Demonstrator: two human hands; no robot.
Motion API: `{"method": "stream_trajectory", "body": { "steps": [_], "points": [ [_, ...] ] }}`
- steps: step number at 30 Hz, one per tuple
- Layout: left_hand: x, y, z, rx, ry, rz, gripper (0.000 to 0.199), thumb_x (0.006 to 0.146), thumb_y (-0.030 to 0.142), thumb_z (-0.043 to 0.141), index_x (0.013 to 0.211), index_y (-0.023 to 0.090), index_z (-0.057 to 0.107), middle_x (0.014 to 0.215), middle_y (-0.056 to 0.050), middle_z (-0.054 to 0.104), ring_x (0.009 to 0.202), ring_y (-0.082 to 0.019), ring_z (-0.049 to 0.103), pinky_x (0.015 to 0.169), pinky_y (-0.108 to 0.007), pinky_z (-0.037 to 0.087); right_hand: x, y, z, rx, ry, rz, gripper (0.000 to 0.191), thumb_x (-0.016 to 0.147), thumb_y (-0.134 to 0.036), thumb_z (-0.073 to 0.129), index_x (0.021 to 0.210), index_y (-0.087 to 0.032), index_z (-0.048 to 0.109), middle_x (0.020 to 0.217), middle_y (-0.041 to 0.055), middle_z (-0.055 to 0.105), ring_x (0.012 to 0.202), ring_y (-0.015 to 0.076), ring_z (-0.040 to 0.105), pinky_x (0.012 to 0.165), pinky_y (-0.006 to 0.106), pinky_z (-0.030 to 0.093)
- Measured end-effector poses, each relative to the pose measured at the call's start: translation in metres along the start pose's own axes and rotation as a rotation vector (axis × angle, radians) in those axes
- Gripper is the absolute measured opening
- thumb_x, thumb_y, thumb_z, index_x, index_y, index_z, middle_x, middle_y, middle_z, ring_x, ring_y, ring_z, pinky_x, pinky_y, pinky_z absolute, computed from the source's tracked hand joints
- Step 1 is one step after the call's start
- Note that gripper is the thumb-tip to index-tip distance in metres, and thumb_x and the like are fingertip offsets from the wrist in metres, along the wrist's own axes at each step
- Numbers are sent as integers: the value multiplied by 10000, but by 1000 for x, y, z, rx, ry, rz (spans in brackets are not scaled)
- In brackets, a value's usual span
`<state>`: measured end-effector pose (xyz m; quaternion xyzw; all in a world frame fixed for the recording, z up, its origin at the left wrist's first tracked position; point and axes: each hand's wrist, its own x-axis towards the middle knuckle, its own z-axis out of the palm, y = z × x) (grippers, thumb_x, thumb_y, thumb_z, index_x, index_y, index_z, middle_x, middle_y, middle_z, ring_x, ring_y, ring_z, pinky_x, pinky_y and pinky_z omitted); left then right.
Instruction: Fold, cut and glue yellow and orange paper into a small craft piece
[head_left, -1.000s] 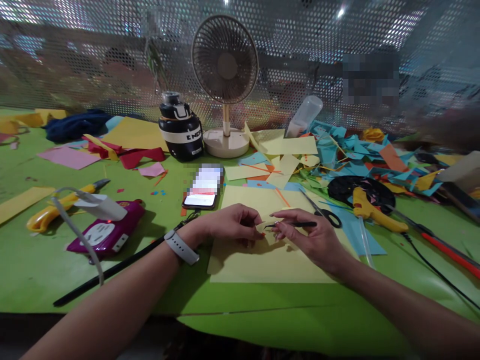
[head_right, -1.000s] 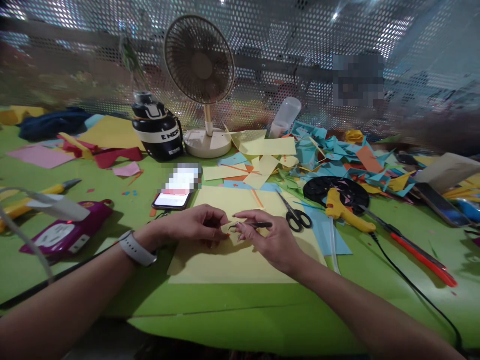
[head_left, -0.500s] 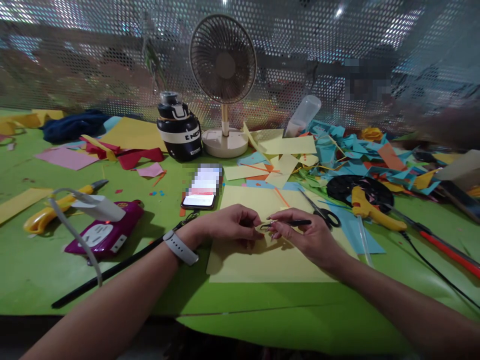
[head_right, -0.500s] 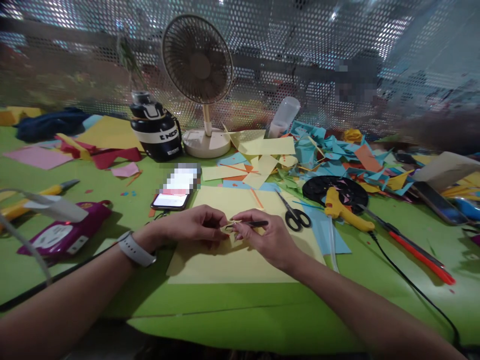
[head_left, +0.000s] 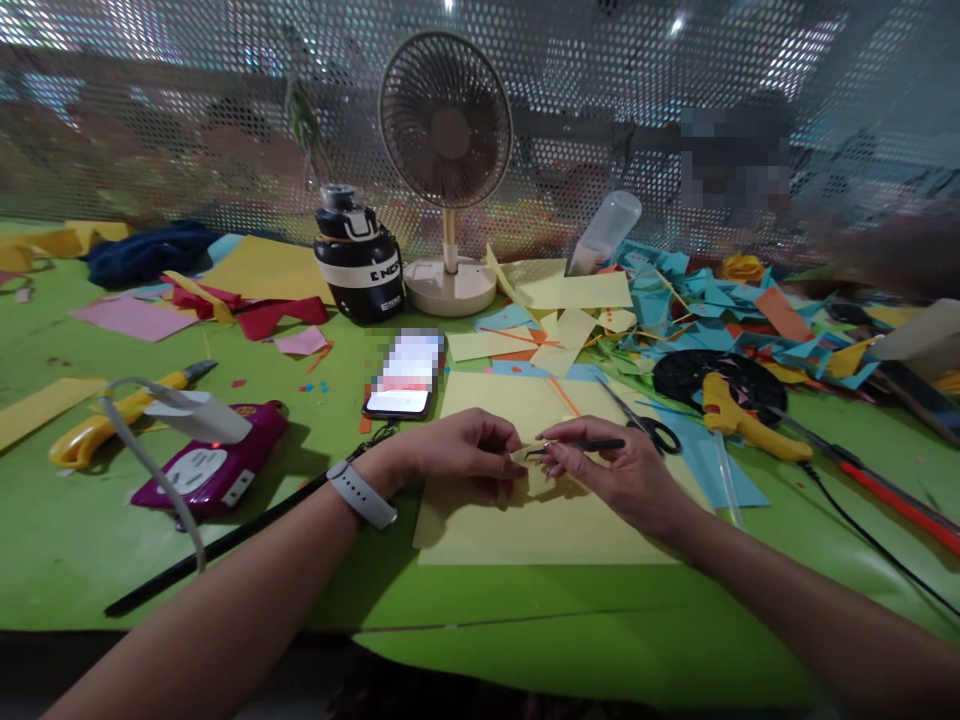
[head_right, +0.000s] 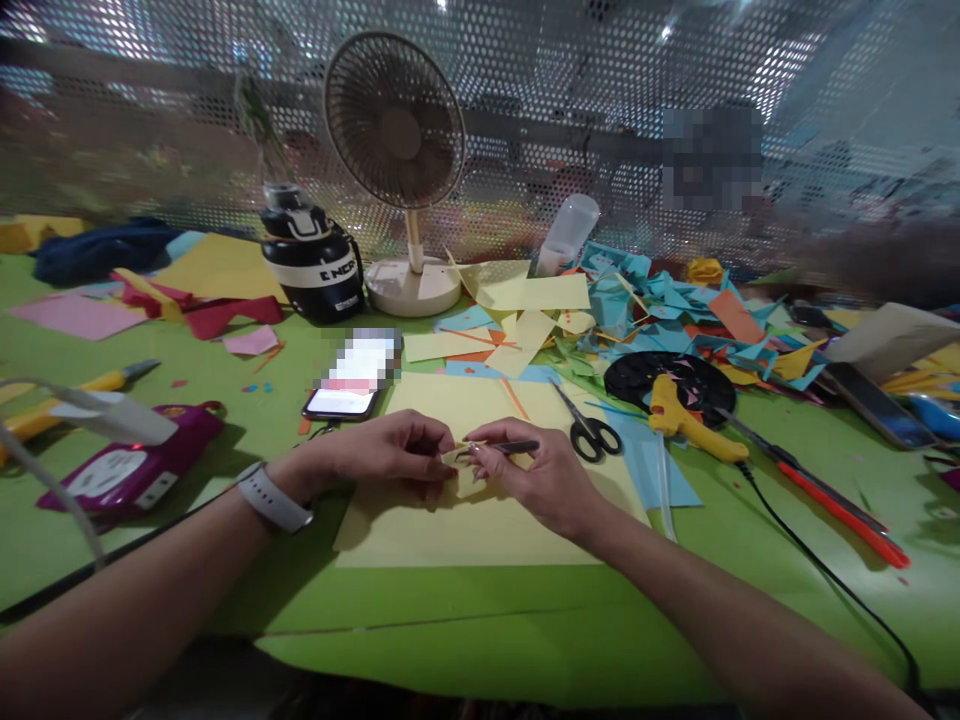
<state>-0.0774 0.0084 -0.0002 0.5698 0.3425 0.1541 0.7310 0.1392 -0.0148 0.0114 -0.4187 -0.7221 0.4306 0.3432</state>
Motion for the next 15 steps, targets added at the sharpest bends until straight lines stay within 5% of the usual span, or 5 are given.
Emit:
{"method": "stream_trajectory", "body": {
  "steps": [15],
  "points": [
    [-2, 4, 1, -23, 3, 3, 270, 728, 354, 754, 727, 137, 594, 661, -10, 676, 575, -112, 637, 558, -236, 483, 0, -1, -3, 109, 40, 11, 225, 800, -363, 664, 891, -158, 675, 757, 51, 733, 683, 177, 710, 610, 270, 577]
  ]
}}
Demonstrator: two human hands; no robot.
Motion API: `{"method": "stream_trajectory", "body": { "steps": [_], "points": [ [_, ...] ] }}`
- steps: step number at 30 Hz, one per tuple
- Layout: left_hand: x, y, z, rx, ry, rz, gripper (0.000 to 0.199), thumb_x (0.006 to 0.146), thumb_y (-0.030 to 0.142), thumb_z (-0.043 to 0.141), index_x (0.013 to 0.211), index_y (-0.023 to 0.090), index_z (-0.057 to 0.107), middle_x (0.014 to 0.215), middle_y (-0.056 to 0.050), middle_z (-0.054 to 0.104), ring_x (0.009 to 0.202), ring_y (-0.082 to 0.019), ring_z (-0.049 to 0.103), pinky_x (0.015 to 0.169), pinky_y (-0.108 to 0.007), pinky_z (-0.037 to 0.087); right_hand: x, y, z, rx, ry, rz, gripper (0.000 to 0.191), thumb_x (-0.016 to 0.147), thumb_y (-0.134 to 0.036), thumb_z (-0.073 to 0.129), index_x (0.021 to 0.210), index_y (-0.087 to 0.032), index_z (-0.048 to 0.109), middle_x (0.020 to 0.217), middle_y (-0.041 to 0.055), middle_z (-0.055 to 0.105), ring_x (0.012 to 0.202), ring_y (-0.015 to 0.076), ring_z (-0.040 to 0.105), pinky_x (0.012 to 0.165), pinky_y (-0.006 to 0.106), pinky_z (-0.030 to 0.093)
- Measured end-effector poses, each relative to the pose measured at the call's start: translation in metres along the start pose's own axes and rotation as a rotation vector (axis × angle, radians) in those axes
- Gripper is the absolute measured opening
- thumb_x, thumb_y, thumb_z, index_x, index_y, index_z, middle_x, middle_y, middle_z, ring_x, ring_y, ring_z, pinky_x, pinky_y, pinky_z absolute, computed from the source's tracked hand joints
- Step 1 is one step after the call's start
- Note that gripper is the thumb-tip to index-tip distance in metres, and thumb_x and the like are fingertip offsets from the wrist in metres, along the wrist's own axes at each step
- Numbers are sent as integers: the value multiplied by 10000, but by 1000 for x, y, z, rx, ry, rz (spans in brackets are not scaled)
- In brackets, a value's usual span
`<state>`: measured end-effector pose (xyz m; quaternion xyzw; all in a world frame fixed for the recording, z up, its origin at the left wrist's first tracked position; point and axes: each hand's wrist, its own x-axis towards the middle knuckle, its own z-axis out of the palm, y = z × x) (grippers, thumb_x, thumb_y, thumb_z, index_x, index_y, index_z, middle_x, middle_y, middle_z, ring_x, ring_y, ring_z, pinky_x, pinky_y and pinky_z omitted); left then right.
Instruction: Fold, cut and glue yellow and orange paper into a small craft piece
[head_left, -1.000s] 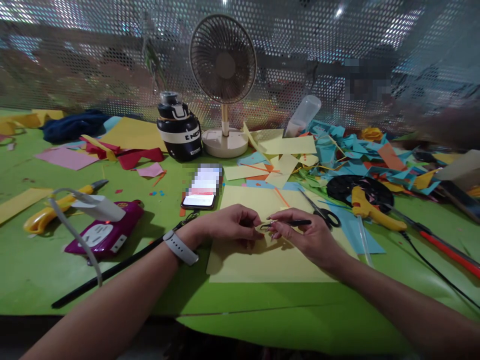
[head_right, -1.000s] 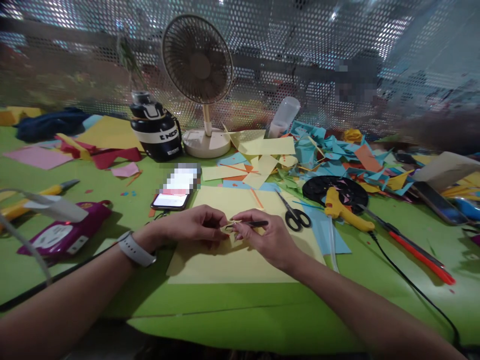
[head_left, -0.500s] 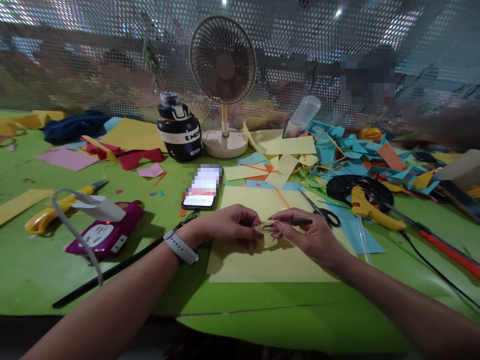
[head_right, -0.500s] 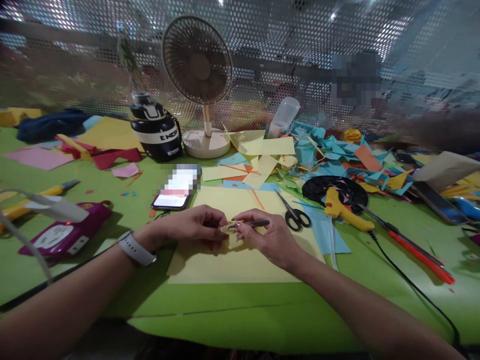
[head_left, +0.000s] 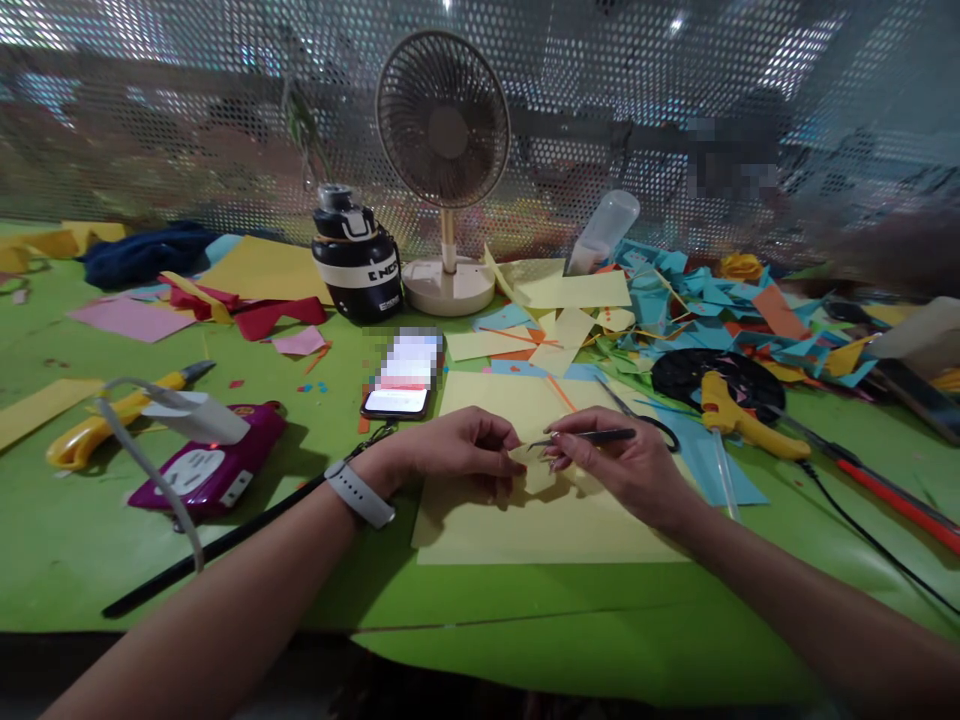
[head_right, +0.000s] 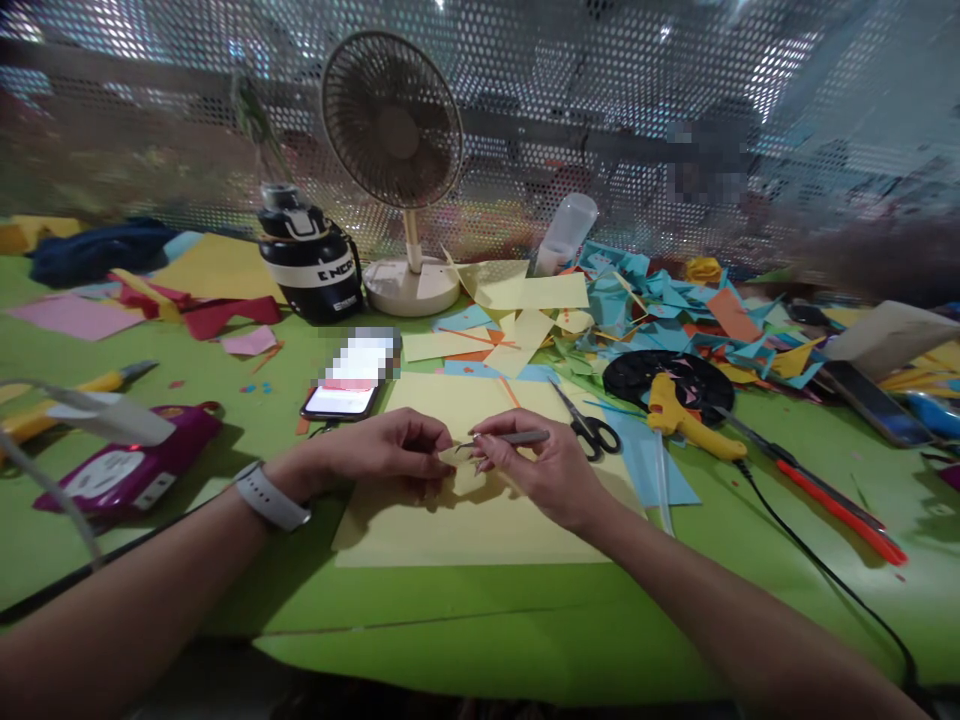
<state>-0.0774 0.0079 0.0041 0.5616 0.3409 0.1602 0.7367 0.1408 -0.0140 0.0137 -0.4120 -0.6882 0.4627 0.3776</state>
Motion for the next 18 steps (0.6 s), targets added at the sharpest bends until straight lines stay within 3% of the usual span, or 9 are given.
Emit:
{"method": "stream_trajectory", "body": {
  "steps": [10, 18],
  "points": [
    [0, -2, -3, -30, -5, 15, 252, 751, 322, 747, 746, 118, 600, 690, -26, 696, 601, -108, 650, 579, -232, 490, 0, 2, -4, -46, -69, 32, 234, 813, -371, 646, 881, -149, 682, 701, 48, 717, 622, 159, 678, 563, 268, 563],
    [2, -7, -6, -169, -53, 19, 258, 720, 310, 780, 777, 108, 628, 768, -51, 731, 744, -128, 689, 751, -268, 515, -1, 2, -5, -8, -59, 95, 263, 793, -408, 662, 848, -150, 671, 679, 46, 716, 601, 172, 684, 505, 261, 558]
  ]
}}
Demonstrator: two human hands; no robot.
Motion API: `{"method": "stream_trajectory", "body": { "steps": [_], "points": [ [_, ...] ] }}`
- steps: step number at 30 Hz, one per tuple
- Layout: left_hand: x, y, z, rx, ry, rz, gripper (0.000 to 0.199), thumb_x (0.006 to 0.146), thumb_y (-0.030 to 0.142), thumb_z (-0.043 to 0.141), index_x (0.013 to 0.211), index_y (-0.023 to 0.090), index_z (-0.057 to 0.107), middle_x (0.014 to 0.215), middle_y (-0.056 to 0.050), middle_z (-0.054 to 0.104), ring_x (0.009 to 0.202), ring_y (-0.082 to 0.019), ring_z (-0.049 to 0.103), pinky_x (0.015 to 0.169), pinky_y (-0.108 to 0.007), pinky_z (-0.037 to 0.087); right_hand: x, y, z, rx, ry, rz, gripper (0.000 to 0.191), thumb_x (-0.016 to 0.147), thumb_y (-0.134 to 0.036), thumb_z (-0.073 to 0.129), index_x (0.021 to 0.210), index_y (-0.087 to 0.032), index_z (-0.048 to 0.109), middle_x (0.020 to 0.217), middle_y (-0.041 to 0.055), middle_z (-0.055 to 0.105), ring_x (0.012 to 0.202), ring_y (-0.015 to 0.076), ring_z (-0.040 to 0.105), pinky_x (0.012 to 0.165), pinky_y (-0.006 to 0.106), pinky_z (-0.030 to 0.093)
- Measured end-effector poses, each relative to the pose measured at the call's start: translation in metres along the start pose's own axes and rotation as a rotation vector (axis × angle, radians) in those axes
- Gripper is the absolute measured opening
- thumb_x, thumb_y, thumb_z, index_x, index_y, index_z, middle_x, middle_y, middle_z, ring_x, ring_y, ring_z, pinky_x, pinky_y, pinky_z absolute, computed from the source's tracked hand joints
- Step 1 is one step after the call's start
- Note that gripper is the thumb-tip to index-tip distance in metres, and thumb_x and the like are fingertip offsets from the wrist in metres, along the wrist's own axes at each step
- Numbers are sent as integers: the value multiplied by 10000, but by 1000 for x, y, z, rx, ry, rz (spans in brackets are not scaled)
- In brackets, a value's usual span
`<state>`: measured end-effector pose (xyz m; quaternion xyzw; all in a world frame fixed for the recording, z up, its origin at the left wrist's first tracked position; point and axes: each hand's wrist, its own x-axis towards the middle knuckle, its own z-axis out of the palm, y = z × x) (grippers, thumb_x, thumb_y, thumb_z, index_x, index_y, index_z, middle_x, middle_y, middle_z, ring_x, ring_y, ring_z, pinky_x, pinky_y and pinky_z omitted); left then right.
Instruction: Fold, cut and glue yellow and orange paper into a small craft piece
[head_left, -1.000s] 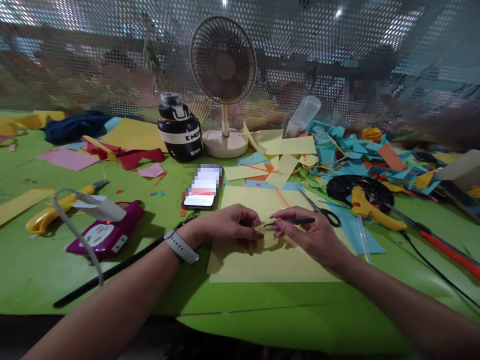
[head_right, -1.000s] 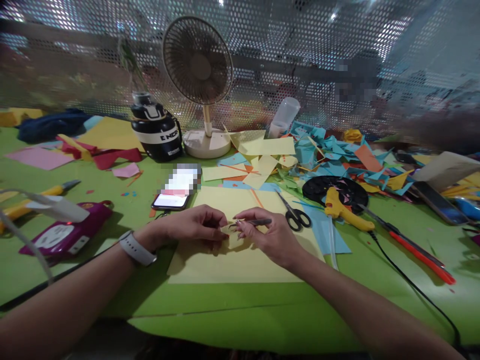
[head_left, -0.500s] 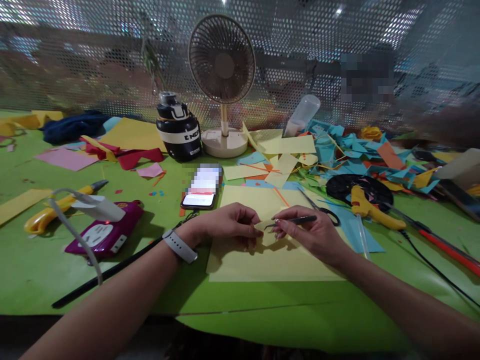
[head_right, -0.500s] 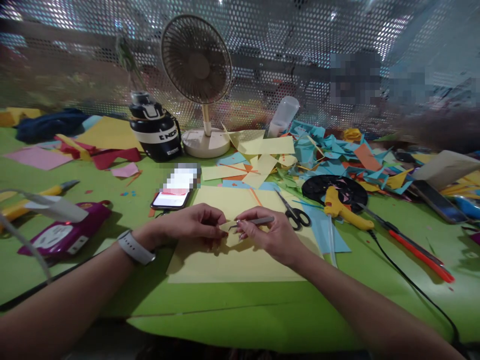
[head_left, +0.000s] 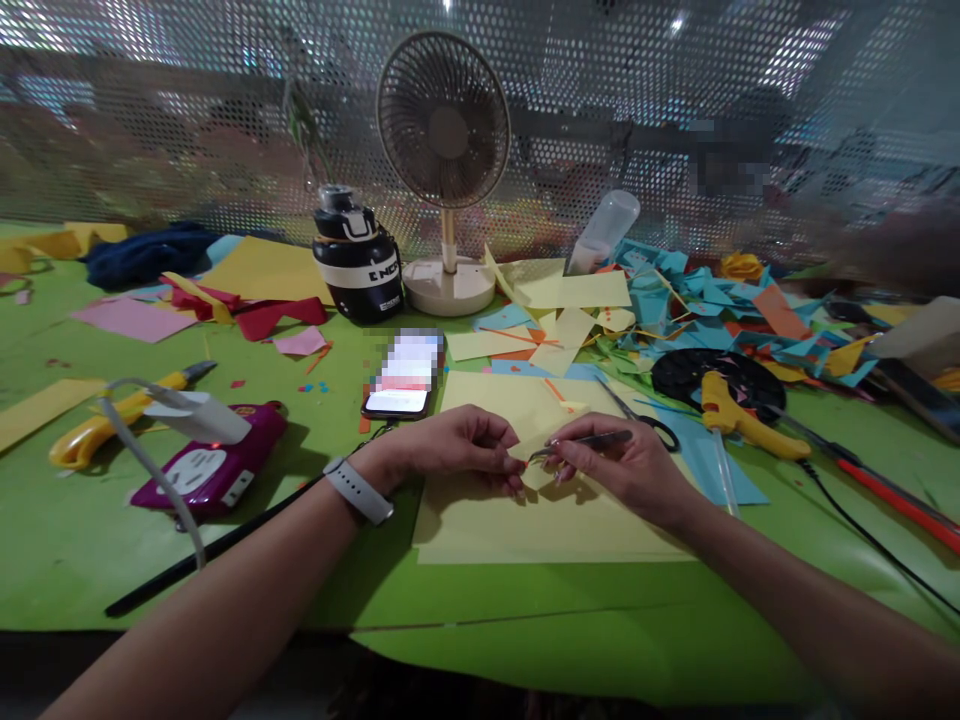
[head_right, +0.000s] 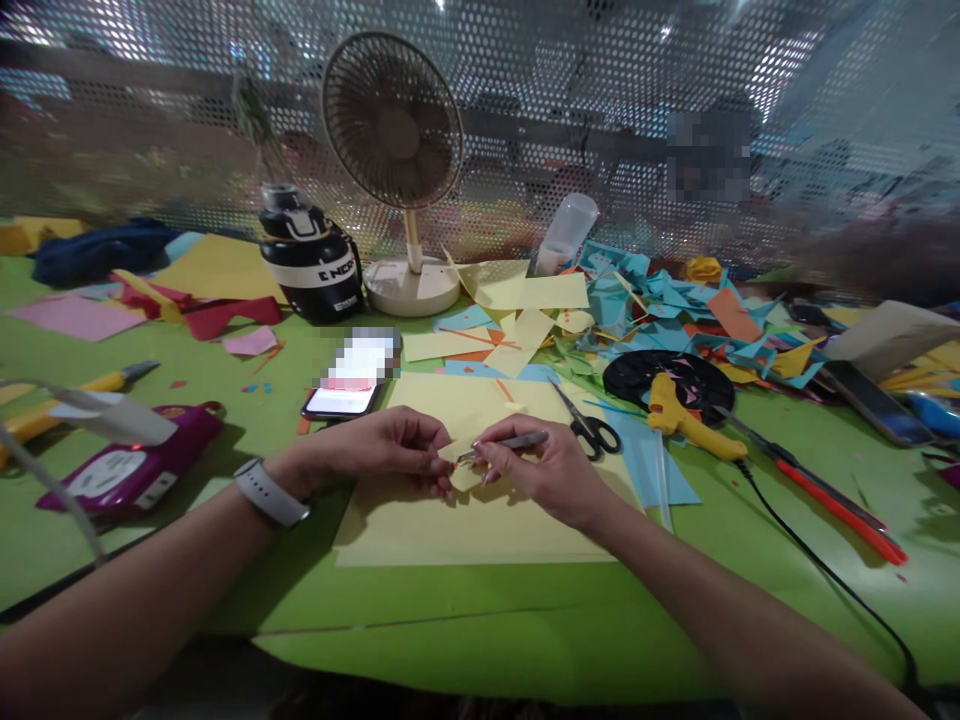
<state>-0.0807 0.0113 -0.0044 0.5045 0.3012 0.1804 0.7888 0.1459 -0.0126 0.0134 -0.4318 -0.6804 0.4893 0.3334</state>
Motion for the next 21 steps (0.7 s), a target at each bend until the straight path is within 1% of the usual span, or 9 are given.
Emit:
{"method": "stream_trajectory", "body": {
  "steps": [4, 8, 10, 12, 15, 21],
  "points": [
    [0, -1, 0, 7, 5, 7, 254, 719, 308, 781, 751, 110, 623, 770, -57, 735, 744, -135, 694, 756, -274, 522, 1, 3, 1, 33, -11, -11, 246, 794, -391, 667, 851, -152, 666, 743, 55, 735, 604, 167, 693, 519, 261, 566],
    [0, -1, 1, 13, -5, 16, 238, 733, 304, 770, 748, 112, 630, 766, -55, 734, 745, -133, 693, 755, -267, 524, 1, 5, 2, 51, -31, -6, 248, 799, -386, 667, 890, -155, 669, 767, 59, 743, 618, 176, 704, 543, 277, 578],
    [0, -1, 1, 18, -6, 19, 229, 741, 303, 762, 763, 114, 636, 772, -53, 733, 755, -133, 693, 767, -272, 525, 1, 5, 2, 65, -43, 2, 253, 805, -377, 663, 934, -161, 663, 766, 51, 745, 649, 184, 714, 564, 283, 584],
    [-1, -1, 1, 43, -4, 17, 219, 742, 296, 760, 767, 118, 635, 792, -54, 734, 778, -142, 695, 788, -288, 527, 2, 5, 2, 75, -47, -1, 257, 813, -365, 657, 974, -165, 655, 719, 34, 739, 678, 187, 720, 586, 283, 587],
    [-1, -2, 0, 107, 12, 20, 210, 723, 272, 774, 761, 125, 629, 830, -60, 738, 817, -164, 697, 812, -316, 530, 3, 4, 1, 94, -29, -28, 250, 821, -348, 647, 990, -163, 646, 682, 24, 732, 694, 184, 721, 612, 282, 588],
    [-1, -2, 1, 159, 19, 30, 212, 726, 282, 764, 768, 125, 629, 832, -67, 738, 803, -168, 698, 810, -341, 539, 3, 4, 4, 136, 11, -32, 241, 814, -328, 656, 985, -159, 639, 717, 38, 743, 660, 163, 713, 603, 269, 585]
  ]
}}
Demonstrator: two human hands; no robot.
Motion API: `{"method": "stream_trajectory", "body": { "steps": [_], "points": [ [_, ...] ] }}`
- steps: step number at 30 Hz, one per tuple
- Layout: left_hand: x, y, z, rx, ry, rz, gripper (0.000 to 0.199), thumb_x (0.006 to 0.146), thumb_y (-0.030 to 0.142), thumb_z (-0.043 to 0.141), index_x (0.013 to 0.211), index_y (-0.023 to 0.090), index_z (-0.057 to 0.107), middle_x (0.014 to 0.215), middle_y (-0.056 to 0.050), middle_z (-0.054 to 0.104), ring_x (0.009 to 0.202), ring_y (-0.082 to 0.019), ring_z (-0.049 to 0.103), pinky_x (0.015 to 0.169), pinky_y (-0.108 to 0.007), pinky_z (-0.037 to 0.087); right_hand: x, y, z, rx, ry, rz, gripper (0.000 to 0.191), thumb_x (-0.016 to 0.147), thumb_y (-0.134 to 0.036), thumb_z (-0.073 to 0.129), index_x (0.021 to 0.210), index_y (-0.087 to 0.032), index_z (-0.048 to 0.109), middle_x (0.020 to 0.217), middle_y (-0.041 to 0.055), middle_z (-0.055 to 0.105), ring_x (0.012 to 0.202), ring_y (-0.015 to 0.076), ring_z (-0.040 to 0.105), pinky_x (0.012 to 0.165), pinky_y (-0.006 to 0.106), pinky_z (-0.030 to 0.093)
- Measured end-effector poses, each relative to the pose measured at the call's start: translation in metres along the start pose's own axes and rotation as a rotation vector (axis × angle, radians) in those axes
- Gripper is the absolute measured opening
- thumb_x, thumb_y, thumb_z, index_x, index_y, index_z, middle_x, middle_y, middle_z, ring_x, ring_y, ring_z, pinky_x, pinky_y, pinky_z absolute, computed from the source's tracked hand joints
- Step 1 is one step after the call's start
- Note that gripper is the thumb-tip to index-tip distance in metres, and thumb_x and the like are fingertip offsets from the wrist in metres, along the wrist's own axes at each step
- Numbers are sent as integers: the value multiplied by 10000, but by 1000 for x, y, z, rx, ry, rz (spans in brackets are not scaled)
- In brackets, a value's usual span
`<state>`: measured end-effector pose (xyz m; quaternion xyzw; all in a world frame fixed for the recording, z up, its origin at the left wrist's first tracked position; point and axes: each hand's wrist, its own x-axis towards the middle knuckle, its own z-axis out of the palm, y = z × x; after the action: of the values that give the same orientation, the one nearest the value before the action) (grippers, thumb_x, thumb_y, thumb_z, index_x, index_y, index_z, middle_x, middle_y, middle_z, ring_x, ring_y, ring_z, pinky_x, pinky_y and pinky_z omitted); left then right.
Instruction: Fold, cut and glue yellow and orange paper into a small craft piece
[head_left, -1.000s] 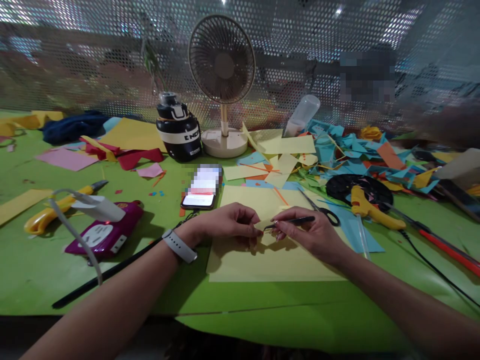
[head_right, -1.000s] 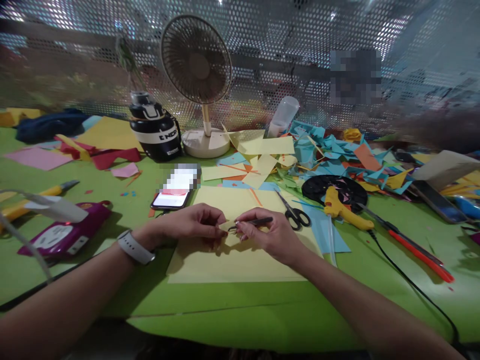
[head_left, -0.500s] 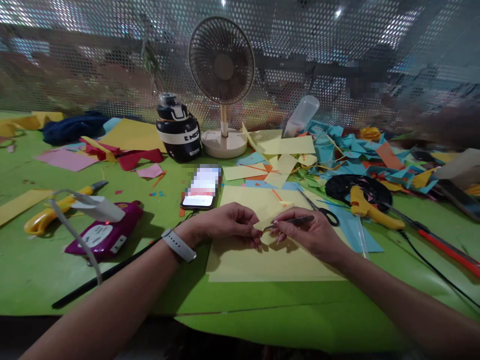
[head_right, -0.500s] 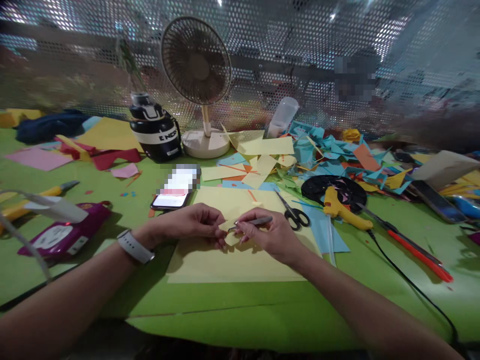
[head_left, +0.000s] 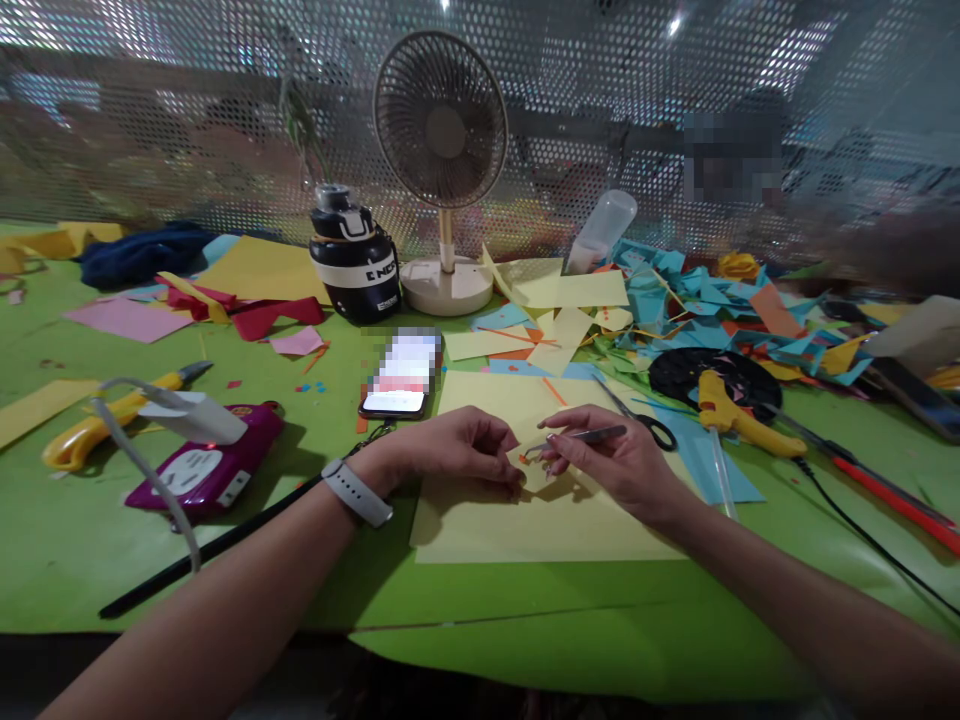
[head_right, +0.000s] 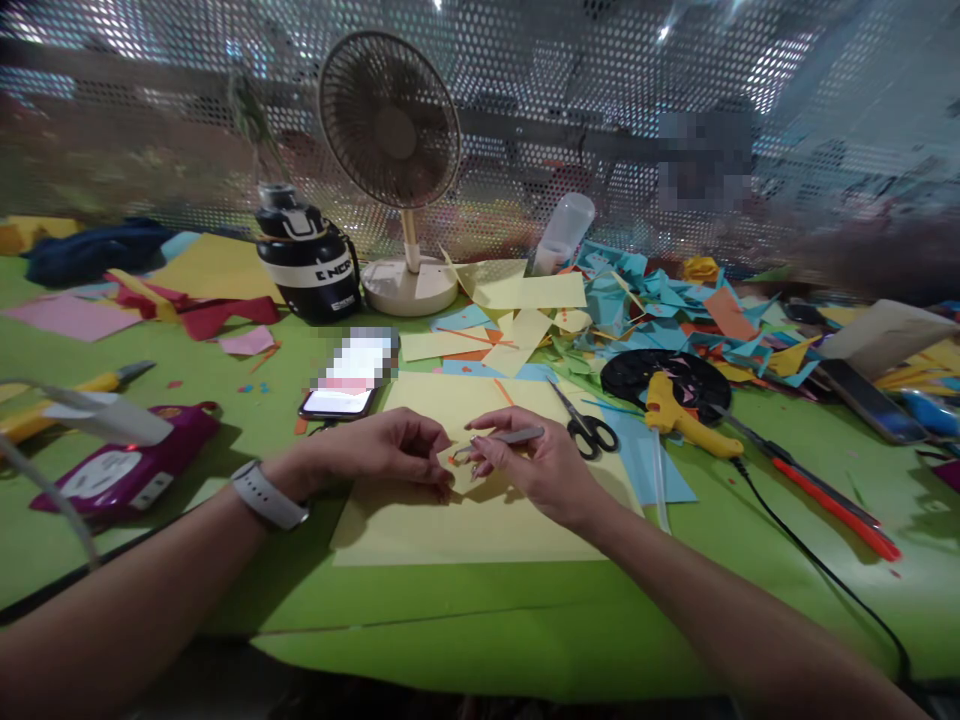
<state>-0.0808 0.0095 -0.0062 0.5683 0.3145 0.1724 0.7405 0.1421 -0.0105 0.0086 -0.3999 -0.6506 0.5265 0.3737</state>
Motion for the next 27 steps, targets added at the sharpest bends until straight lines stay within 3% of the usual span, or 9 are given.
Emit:
{"method": "stream_trajectory", "body": {
  "steps": [13, 19, 27],
  "points": [
    [-1, 5, 4, 15, 16, -21, 212, 733, 296, 760, 763, 121, 644, 796, -61, 735, 742, -151, 693, 756, -294, 536, 2, 4, 1, -45, -24, -22, 212, 834, -310, 644, 980, -156, 642, 697, 28, 731, 644, 141, 699, 609, 241, 564],
    [-2, 5, 5, -104, 4, -38, 265, 752, 362, 737, 782, 117, 644, 773, -76, 737, 766, -183, 706, 793, -339, 536, 1, 0, 2, -64, -12, -37, 203, 827, -297, 643, 972, -155, 640, 695, 25, 727, 641, 151, 702, 594, 250, 565],
    [-3, 4, 5, -106, -7, -45, 247, 736, 346, 741, 760, 122, 641, 750, -75, 741, 742, -180, 711, 763, -317, 542, 0, 0, 0, -10, -30, -6, 211, 810, -353, 665, 891, -158, 660, 725, 36, 722, 602, 149, 689, 573, 264, 561]
  ]
}}
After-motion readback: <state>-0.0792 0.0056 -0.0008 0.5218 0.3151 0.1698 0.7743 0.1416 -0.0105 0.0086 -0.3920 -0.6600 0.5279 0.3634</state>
